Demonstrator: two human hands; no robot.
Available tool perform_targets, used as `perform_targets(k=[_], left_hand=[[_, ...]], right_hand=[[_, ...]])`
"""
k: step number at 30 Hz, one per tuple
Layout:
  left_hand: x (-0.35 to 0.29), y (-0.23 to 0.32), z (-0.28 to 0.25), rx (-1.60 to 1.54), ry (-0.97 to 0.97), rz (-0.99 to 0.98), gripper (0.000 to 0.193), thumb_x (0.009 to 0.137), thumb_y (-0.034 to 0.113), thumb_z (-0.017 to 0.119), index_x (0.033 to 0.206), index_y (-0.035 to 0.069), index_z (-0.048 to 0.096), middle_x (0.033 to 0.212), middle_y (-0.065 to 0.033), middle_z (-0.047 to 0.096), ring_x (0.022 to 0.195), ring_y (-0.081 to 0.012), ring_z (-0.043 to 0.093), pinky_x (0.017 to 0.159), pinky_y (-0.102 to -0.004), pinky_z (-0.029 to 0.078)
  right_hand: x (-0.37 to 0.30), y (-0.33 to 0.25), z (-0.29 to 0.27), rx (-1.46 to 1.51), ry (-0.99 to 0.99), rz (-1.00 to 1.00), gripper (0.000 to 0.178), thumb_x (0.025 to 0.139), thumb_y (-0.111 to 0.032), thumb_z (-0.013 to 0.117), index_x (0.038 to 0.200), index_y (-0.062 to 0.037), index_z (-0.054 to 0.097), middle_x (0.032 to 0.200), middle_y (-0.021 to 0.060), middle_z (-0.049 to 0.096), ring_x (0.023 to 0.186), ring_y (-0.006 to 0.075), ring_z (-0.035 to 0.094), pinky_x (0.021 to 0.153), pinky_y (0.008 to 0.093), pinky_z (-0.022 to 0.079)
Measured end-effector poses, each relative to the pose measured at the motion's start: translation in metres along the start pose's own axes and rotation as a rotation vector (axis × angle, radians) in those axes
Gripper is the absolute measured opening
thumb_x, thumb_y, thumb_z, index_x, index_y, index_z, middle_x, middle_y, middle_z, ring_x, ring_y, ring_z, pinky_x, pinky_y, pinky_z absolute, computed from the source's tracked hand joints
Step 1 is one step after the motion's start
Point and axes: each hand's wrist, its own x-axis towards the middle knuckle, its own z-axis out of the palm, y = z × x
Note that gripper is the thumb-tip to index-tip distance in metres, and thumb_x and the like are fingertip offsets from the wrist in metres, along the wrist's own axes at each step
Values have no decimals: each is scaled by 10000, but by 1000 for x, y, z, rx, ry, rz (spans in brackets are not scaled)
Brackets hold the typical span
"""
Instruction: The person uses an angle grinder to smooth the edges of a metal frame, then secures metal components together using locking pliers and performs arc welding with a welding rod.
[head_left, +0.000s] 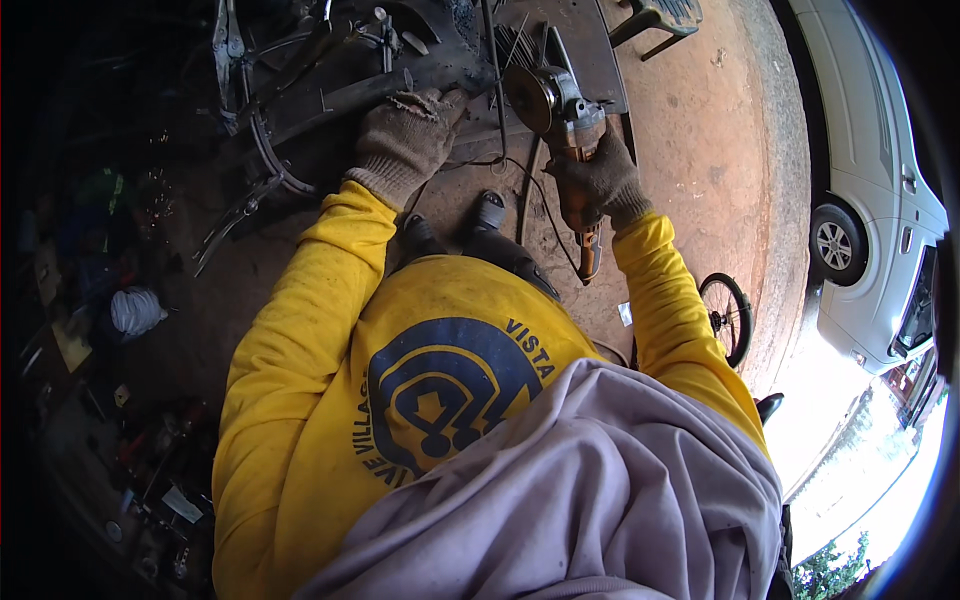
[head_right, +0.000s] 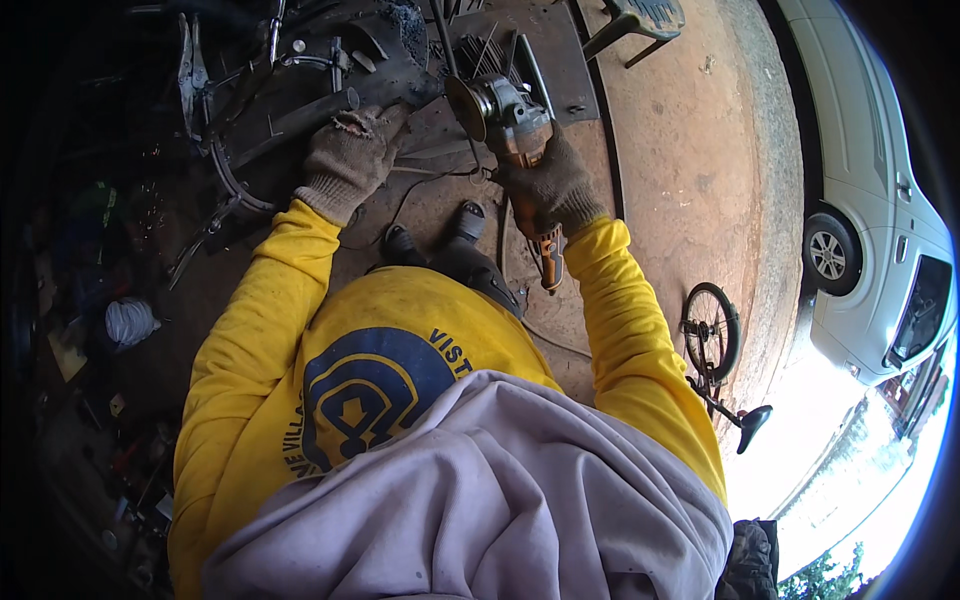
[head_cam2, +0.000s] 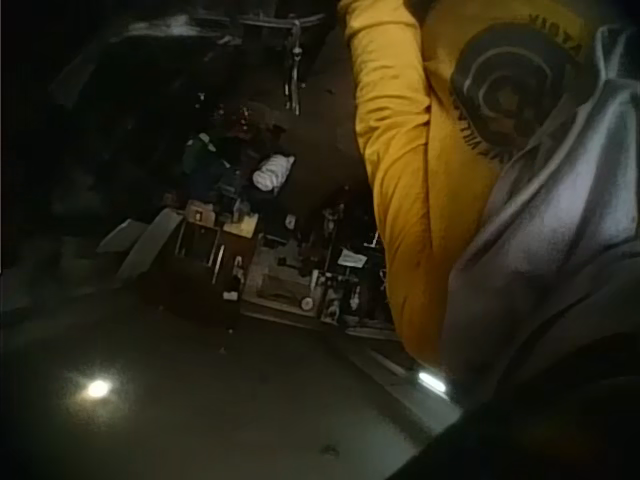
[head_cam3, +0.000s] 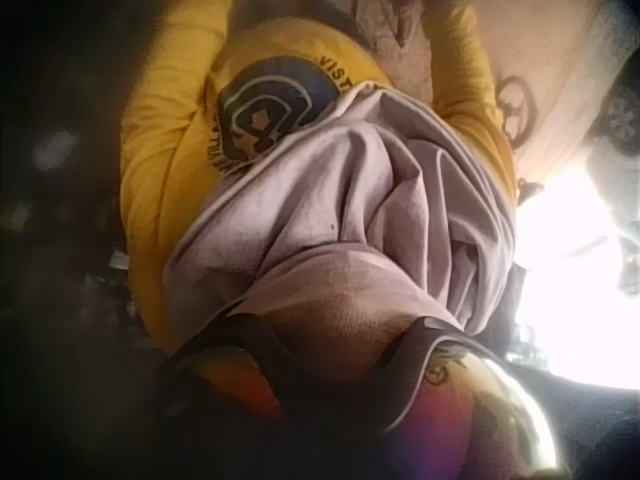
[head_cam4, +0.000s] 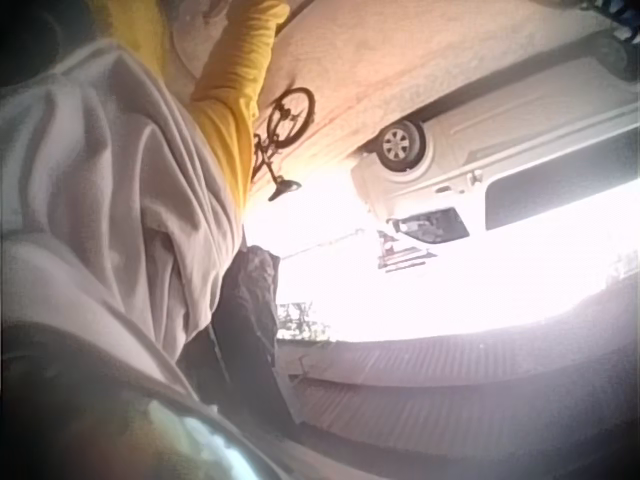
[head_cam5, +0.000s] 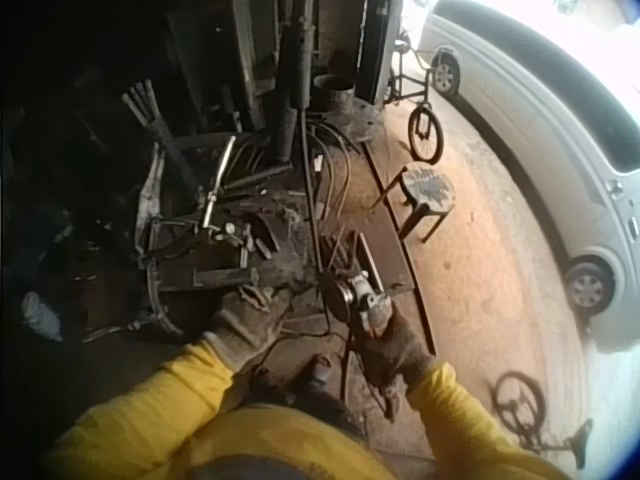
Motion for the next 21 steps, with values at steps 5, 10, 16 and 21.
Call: perform_targets(k=[5,10,16,21], left_hand=[[-1,0,1,1,19,-2,408,963,340,578,1347,203,581,1086,-89,678,899,-283,695,725,-402,580],[-2,0,3,30,82,12,377,966,367,574,1303,206,618,1053,-80,700,890,-288,699,722,-407,582],[0,-1,7,20,65,2,383,967,382,575,1309,211,608,1065,-78,698,897,-289,699,733,-406,583],[0,0,3,-1,33,-12,383,969,381,575,1310,210,604,1066,-80,696,898,-289,700,729,-409,583]], right_hand=[[4,2,-1,88,-47,21,733,683,-239,888,1294,-8,557,1145,165,697,1062,275,676,936,390,530],[7,8,-1,66,-90,29,851,645,-276,909,1351,-21,506,1218,172,670,1130,300,655,967,410,519],[6,6,3,99,-41,-50,698,687,-183,895,1284,-13,577,1149,136,697,1059,240,676,937,374,535],[4,-3,0,93,-49,-17,702,690,-182,894,1289,-9,570,1157,135,692,1061,238,673,939,368,535]])
